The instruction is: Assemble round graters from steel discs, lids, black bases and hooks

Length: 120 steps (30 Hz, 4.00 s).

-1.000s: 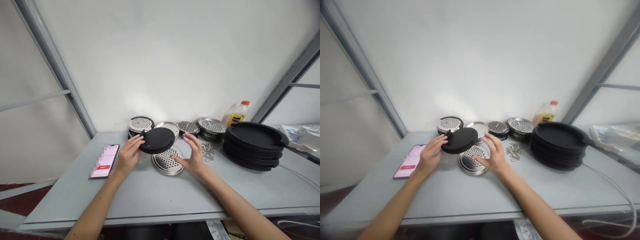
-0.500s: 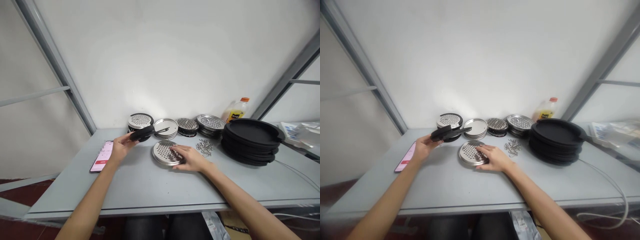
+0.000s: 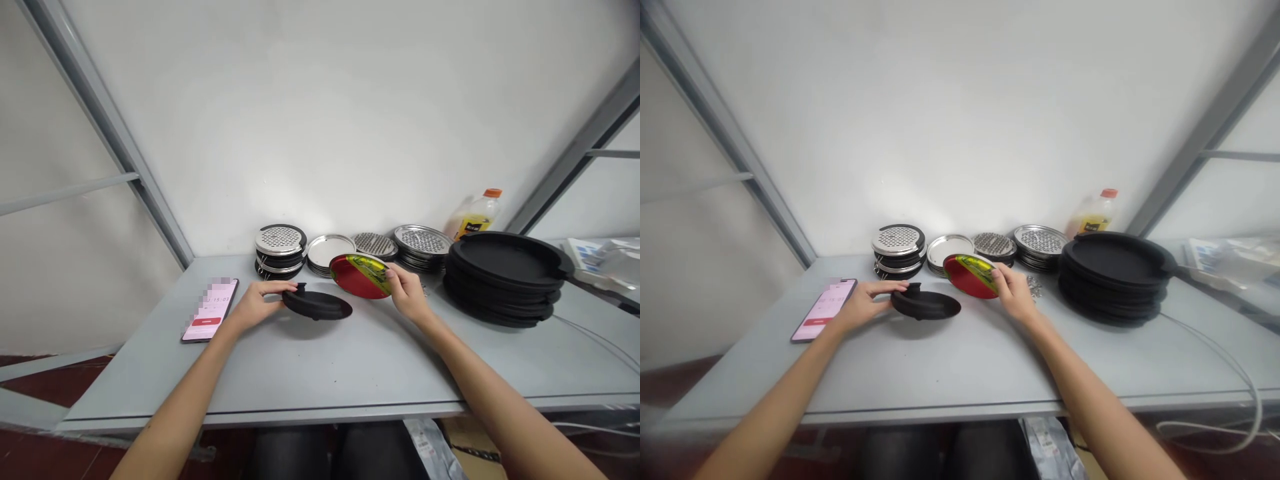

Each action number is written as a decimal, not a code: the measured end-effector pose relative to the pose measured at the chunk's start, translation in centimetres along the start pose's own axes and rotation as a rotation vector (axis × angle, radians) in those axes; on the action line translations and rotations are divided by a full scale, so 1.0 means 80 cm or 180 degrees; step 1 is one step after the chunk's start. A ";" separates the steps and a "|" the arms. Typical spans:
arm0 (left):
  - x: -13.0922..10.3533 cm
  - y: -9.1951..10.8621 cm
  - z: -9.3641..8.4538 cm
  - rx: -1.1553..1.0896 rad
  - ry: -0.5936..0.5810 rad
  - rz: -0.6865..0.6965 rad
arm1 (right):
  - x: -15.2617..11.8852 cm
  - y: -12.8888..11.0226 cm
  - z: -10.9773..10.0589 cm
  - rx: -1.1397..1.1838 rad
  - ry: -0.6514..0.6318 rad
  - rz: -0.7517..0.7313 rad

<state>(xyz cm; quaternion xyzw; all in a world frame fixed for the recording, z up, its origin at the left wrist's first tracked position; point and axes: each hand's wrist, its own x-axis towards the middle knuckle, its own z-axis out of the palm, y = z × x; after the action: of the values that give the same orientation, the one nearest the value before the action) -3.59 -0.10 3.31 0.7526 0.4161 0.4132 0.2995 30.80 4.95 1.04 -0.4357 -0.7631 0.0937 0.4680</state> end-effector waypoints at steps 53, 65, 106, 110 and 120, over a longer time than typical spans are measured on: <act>-0.006 -0.012 0.043 0.1076 -0.0484 0.0224 | 0.030 -0.022 0.023 0.0099 -0.2331 -0.0036; -0.003 -0.008 0.032 0.1218 -0.0772 0.0172 | 0.009 -0.005 0.043 0.0456 -0.1902 -0.0275; -0.012 -0.012 0.033 0.1281 -0.1011 -0.0033 | 0.002 -0.005 0.031 0.0340 -0.1923 -0.0257; -0.012 -0.010 0.032 0.1396 -0.1000 -0.0058 | 0.000 -0.008 0.032 0.0272 -0.1805 -0.0436; -0.008 -0.003 0.036 0.1310 -0.1084 0.0122 | -0.005 -0.017 0.037 0.0368 -0.1987 -0.0587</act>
<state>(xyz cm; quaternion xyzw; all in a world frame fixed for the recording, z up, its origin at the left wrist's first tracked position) -1.40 -0.85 1.52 0.8641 0.4207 0.1929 0.1979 27.67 4.62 -0.06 -0.2877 -0.8994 0.2231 0.2420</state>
